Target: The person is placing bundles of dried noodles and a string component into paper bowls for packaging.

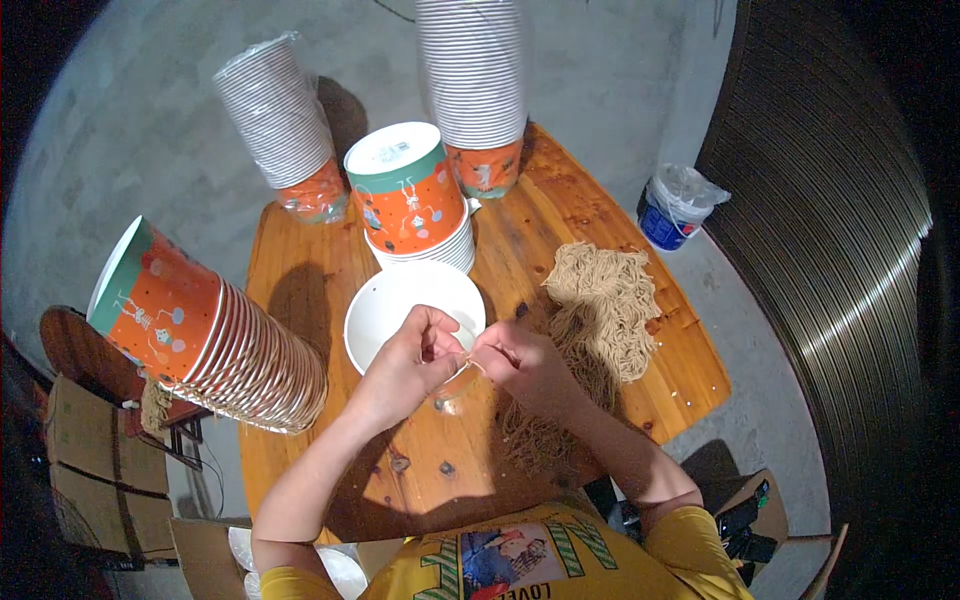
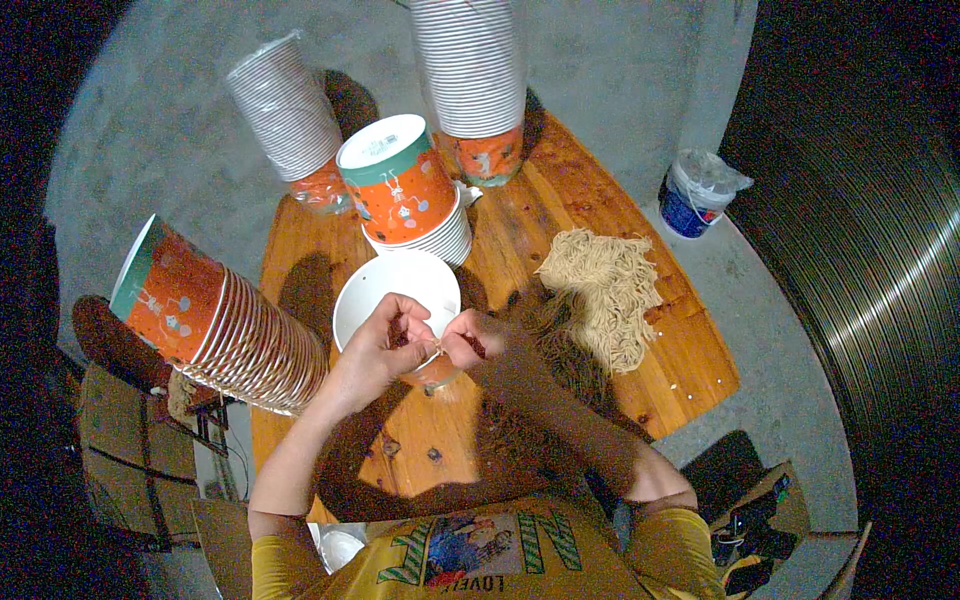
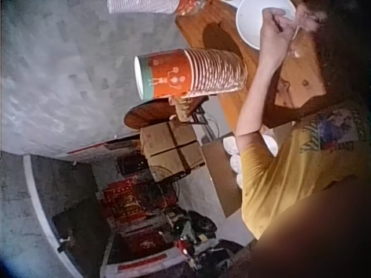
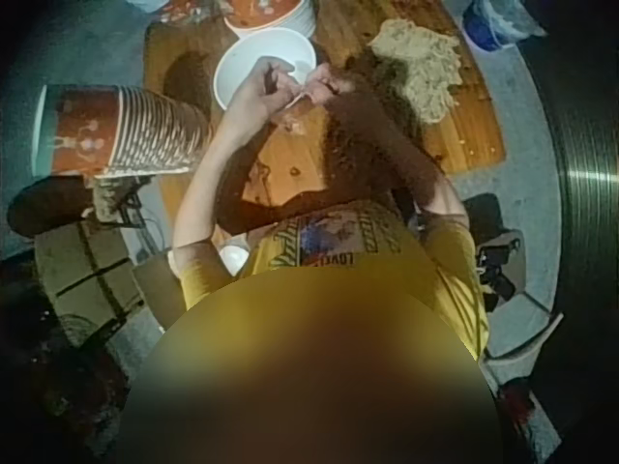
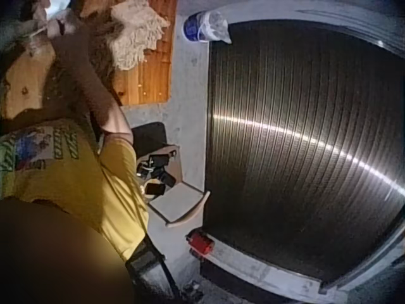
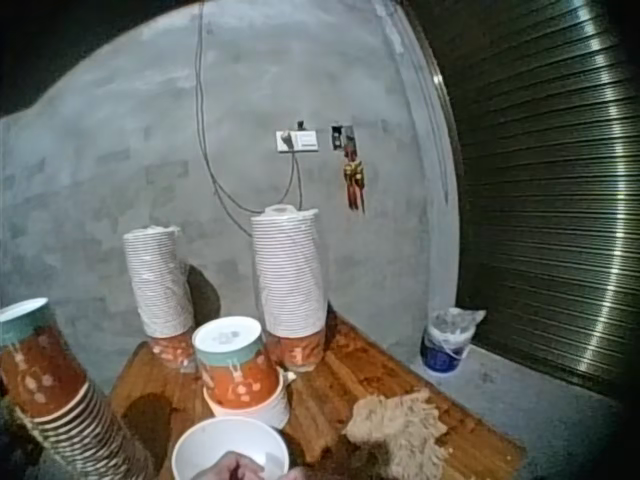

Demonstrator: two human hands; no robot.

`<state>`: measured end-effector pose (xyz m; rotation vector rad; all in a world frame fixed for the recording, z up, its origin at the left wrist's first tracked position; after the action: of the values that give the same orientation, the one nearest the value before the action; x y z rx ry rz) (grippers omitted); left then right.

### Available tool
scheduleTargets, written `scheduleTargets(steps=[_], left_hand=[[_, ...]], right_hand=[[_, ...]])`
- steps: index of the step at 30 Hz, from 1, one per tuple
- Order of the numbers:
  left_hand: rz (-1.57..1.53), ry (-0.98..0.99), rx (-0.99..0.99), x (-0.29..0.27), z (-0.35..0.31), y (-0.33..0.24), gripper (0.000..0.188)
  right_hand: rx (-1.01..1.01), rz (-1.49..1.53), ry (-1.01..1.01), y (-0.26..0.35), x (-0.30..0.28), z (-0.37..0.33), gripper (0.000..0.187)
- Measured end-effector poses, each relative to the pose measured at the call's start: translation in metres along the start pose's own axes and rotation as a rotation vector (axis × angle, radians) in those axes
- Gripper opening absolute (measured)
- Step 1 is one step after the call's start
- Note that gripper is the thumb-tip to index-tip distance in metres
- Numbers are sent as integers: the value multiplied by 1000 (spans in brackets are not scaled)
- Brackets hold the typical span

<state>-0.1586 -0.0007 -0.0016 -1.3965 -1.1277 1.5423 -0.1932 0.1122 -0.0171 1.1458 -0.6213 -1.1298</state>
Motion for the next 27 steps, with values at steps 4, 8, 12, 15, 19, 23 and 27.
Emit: scheduleTargets(steps=[4,8,12,15,19,23,27], left_hand=[[59,-10,6,-2,0,-1,27],[37,-7,15,-2,-1,-1,30],[146,53,114,6,-6,-13,34],[187,70,62,6,-8,-11,33],[285,24,86,2,-8,-9,20],[402,-66,341,-2,-10,-27,8],[389,-87,335,-5,-9,-28,7]], right_hand=[[-122,-45,-10,24,0,-2,4],[-97,-52,-18,12,1,-2,3],[100,85,44,-12,5,-2,3],[164,115,49,-18,7,-3,5],[123,162,30,-22,7,-5,7],[108,113,80,-21,8,-13,9],[147,77,93,-22,12,-22,12]])
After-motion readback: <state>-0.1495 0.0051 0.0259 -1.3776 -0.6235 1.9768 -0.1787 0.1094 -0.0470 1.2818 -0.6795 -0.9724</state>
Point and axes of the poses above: each hand's wrist, its own z-axis towards the middle knuckle, its own x-axis out of the palm, y = z × x, the point moved 10 cm from there along z, towards the middle knuckle, and after that the axes turned 10 degrees about -y, right-handed, at the moved point
